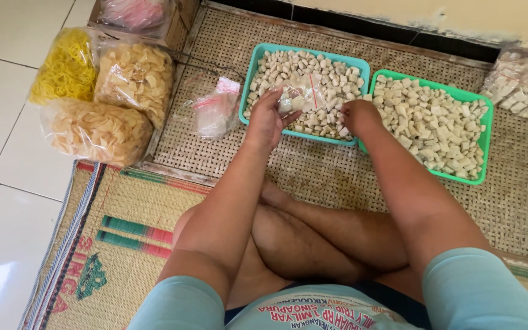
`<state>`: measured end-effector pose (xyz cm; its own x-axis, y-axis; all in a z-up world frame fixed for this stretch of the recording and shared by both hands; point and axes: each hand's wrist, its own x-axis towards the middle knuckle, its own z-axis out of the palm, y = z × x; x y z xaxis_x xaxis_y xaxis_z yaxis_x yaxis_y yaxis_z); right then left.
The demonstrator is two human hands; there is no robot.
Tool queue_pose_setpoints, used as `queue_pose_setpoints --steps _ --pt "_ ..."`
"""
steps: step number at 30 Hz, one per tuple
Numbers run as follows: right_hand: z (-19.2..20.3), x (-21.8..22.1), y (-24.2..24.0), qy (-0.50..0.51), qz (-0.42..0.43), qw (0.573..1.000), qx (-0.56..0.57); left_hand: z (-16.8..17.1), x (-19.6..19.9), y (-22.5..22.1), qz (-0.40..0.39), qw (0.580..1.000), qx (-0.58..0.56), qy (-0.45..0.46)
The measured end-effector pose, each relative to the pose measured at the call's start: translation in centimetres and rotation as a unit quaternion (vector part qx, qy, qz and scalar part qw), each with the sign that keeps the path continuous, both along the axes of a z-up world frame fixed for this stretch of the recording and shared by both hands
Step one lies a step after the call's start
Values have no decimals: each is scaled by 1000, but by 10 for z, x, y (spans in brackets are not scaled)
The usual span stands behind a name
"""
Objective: Packaging small white food cubes into individual plastic bags
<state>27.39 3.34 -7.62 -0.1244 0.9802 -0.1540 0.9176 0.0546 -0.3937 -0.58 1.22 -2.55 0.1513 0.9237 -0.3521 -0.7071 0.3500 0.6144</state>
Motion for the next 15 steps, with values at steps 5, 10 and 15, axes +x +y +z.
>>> queue_pose_setpoints --steps 5,10,15 --pt "1 10 -8 132 -46 990 28 -6 2 1 -10 1000 3 19" --pt "54 4 -41 342 -104 934 5 11 6 -10 -32 999 5 27" --pt "91 7 -68 461 -142 876 9 5 14 -13 -62 998 6 28"
